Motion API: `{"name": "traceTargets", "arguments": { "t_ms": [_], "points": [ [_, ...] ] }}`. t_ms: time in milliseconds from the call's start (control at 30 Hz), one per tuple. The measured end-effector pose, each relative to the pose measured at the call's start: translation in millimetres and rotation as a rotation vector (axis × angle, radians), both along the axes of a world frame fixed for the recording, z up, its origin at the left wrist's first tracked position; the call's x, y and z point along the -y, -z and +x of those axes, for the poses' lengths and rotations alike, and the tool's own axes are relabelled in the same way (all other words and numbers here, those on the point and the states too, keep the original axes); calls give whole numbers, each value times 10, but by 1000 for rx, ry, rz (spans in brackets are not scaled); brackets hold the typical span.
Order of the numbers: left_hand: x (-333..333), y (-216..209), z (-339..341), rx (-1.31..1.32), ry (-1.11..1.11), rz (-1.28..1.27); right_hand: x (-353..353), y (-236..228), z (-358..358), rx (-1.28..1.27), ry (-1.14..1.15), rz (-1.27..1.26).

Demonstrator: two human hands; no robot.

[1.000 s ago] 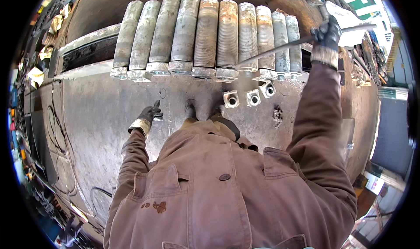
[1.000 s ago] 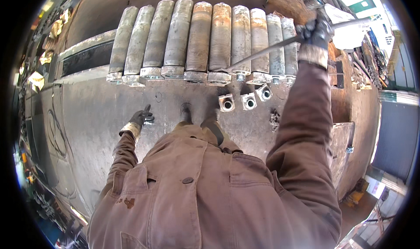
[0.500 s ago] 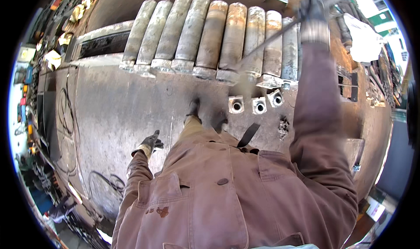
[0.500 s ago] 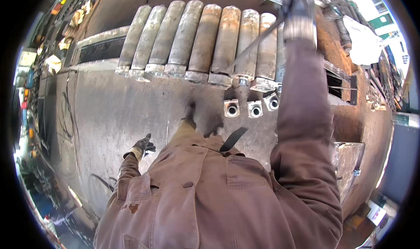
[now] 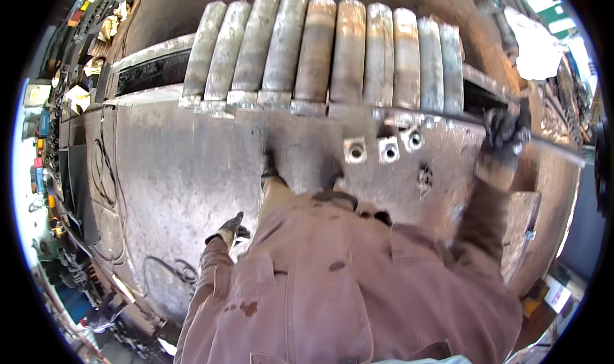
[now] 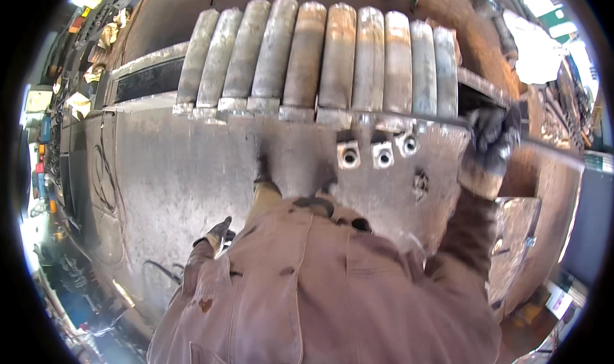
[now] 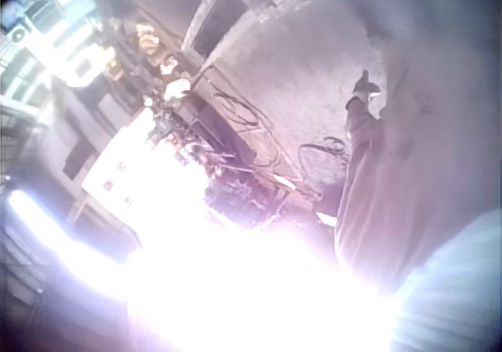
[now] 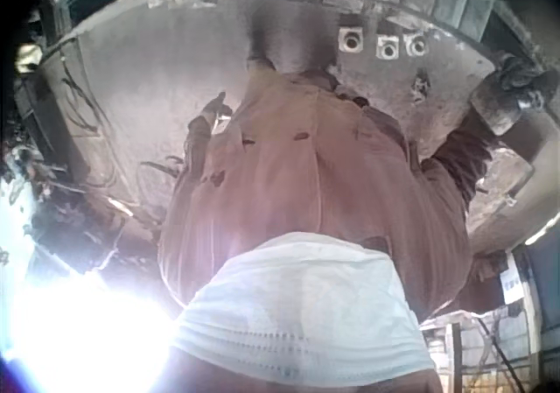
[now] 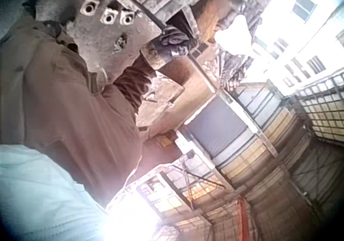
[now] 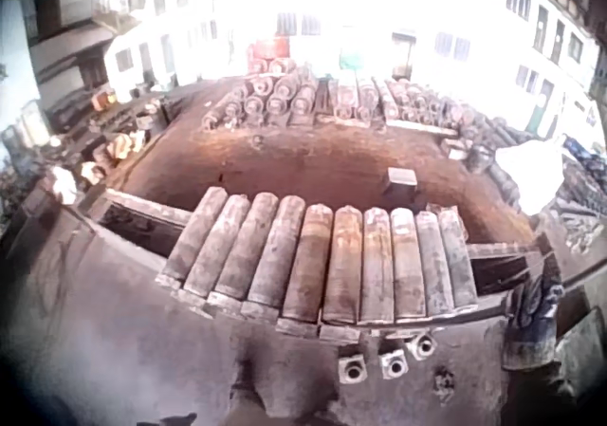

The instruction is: The person uses a long metal rod to pry apart and separate a row of cylindrical metal parts resting on a metal frame. They repeatedly lift and move the parts, then use a hammer to tap the components, continuing to separate them one by one.

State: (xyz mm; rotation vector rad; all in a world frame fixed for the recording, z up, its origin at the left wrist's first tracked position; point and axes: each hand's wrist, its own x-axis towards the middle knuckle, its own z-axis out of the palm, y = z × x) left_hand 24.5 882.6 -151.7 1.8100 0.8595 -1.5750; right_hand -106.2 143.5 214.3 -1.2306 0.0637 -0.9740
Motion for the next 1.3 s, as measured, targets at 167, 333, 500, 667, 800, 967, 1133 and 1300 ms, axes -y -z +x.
{"name": "traceTargets", "arguments": {
  "t_ms": [167, 333, 500, 667, 800, 967, 1133, 1300],
  "points": [
    [577, -513, 1123, 169, 205, -8, 69, -11, 386, -71, 127, 2],
    [-104, 485, 2237, 257, 23, -223, 268, -172, 2511, -320, 281, 164],
    [-81, 151, 3289, 375, 142, -235, 90, -210, 3432, -403, 299, 190],
    [485, 21, 3658, 336, 189, -273, -712, -481, 2490, -320, 364, 242],
    [472, 217, 3320, 384, 98, -398, -1262, -525, 1648, -193, 301, 254],
    [391, 131, 2565, 111, 153, -134, -840, -367, 1218, -315, 259, 34],
    [124, -328, 2085, 188, 106, -184, -114, -356, 2684, -454, 361, 210],
    [-522, -142, 1844, 128, 98, -2, 183, -264, 3634, -470, 331, 169]
  ]
}}
